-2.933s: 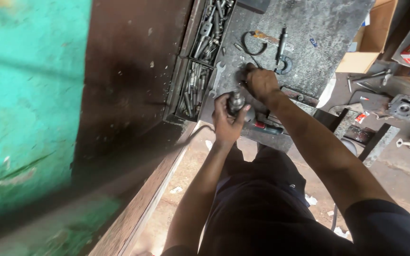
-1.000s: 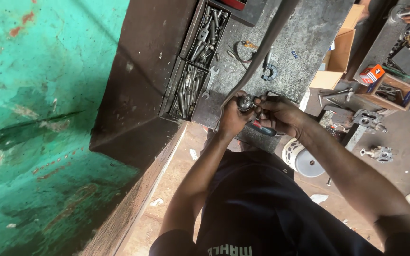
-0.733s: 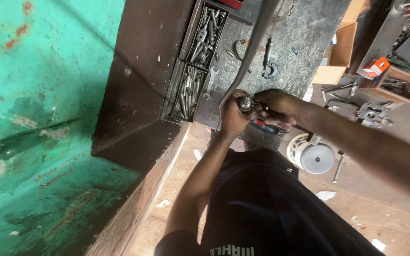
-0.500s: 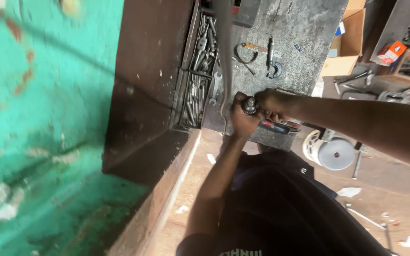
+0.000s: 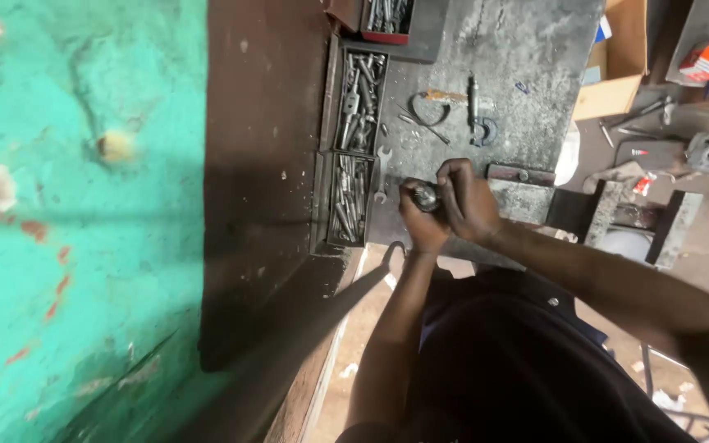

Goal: Inspecting and cleaning engine components, then using a drill and micrometer to work on a small mechanical part.

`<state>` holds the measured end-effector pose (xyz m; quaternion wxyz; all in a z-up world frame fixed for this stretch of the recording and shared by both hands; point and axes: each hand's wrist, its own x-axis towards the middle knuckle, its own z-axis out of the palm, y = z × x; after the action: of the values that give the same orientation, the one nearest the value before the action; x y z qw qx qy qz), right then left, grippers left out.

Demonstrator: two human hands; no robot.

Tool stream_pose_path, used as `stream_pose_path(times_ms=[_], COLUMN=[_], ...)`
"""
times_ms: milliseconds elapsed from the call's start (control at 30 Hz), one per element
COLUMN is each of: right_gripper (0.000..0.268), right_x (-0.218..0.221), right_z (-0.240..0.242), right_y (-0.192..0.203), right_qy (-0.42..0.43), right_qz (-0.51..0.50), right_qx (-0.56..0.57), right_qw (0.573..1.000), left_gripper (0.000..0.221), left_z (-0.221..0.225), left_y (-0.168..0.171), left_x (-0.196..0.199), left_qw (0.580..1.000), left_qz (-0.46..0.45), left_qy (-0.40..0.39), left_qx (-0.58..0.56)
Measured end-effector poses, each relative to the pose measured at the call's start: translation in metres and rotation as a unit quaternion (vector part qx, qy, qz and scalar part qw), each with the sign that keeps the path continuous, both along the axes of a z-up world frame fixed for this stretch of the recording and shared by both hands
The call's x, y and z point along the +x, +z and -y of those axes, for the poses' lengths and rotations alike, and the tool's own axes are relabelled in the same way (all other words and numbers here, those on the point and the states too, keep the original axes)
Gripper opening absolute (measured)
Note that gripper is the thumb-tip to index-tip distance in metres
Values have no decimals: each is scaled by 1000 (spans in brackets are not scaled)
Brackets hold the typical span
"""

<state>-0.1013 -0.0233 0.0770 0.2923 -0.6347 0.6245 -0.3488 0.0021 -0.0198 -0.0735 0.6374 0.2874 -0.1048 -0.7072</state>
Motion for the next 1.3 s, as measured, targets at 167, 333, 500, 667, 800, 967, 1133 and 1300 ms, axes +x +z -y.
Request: stream_pose_path(times_ms=[167, 333, 500, 667, 800, 967, 1133, 1300], right_gripper=[23, 20, 28, 36, 34, 31, 33, 30], right_x=[-34, -66, -80, -27, -8, -2, 4, -2], right_z=[-18, -10, -28, -44, -51, -63, -69, -70], right_y=[0, 24, 0, 21, 22, 17, 9, -11], right_qy=[67, 260, 214, 142, 122, 107, 104, 133], right_qz=[124, -104, -101, 63, 29, -30, -43, -65], right_qx=[143, 24, -73, -11, -32, -57, -87, -89], right_qw=[980, 960, 969, 988, 992, 992, 990, 985], left_gripper=[35, 47, 55, 59, 61, 57, 53, 62], left_z=[-3, -20, -36, -46, -48, -64, -71, -66], left_y=[109, 118, 105, 94, 121, 113, 118, 116], left_x=[24, 47, 45, 47, 61, 66, 57, 71], left_qw=[930, 847, 867, 872, 826, 830, 840, 825], left_qz=[332, 454, 416, 418, 469, 475, 495, 491], left_qy=[-33, -123, -112, -90, -135, -165, -95, -164], left_qx=[-156, -250, -251, -238, -282, -241, -199, -227])
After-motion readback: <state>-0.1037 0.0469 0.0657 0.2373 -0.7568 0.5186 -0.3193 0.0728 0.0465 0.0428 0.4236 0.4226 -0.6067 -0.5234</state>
